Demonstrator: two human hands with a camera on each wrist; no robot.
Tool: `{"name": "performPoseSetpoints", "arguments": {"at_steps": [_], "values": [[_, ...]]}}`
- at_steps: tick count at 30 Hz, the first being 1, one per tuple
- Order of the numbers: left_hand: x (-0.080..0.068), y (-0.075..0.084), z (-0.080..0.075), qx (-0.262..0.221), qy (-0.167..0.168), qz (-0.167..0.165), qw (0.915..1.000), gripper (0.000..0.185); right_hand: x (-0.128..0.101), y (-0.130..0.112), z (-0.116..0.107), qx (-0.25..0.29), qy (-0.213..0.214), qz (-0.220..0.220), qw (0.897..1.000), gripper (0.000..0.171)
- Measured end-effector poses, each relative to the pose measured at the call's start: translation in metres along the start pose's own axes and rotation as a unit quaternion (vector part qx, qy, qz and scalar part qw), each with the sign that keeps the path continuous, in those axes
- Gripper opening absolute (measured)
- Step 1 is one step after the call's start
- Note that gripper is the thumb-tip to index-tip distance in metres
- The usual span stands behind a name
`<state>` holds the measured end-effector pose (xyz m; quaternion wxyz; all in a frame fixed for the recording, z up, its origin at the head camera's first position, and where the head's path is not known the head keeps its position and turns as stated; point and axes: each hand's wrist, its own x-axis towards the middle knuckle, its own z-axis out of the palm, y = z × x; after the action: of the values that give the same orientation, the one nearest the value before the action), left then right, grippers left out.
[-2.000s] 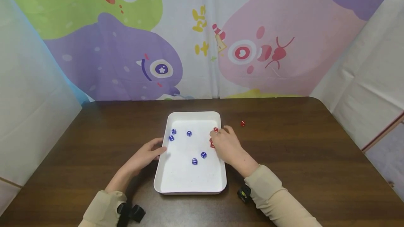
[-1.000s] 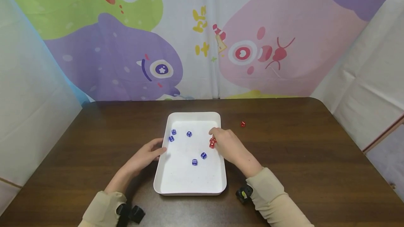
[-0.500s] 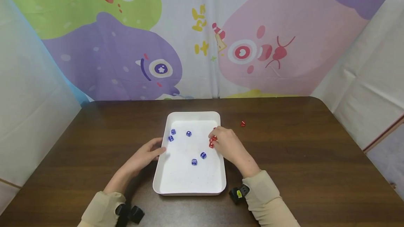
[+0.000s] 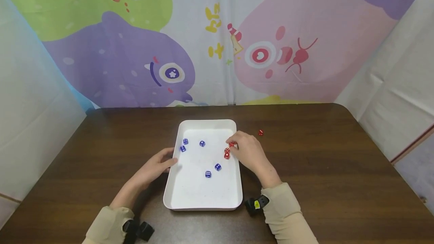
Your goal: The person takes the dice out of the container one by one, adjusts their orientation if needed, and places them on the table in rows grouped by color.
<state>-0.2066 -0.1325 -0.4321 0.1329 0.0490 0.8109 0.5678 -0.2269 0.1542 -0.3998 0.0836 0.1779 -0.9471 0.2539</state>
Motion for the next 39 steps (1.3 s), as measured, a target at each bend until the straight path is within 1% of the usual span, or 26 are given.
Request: {"name": "performPoseSetpoints", "arguments": {"at_steps": [7,11,16,20,24,30,39], "values": [[-0.002,0.001,-0.001,0.008,0.002,-0.004,1.0000,0.048,0.001,0.008,-0.002,0.034,0.043,-0.018,0.998,0.017],[0.000,0.001,0.001,0.009,-0.001,-0.002,1.0000,0.047,0.001,0.011,-0.003,0.032,0.067,-0.010,0.997,0.018],[0.000,0.001,0.002,0.010,0.003,-0.004,0.9999,0.046,0.000,0.016,-0.005,0.029,0.083,0.010,0.996,0.018],[0.000,0.001,0.001,0.011,0.003,-0.003,0.9999,0.046,0.000,0.024,-0.007,0.019,0.088,0.026,0.996,0.018],[0.001,0.002,0.001,0.013,0.000,-0.003,0.9999,0.047,0.000,0.033,-0.007,0.011,0.083,0.043,0.996,0.018],[0.001,0.002,0.000,0.012,-0.003,-0.004,0.9999,0.046,-0.001,0.047,-0.004,0.014,0.073,0.067,0.995,0.018],[0.000,0.002,0.000,0.009,-0.003,-0.008,0.9999,0.046,-0.003,0.059,-0.008,0.016,0.070,0.080,0.994,0.015]]}}
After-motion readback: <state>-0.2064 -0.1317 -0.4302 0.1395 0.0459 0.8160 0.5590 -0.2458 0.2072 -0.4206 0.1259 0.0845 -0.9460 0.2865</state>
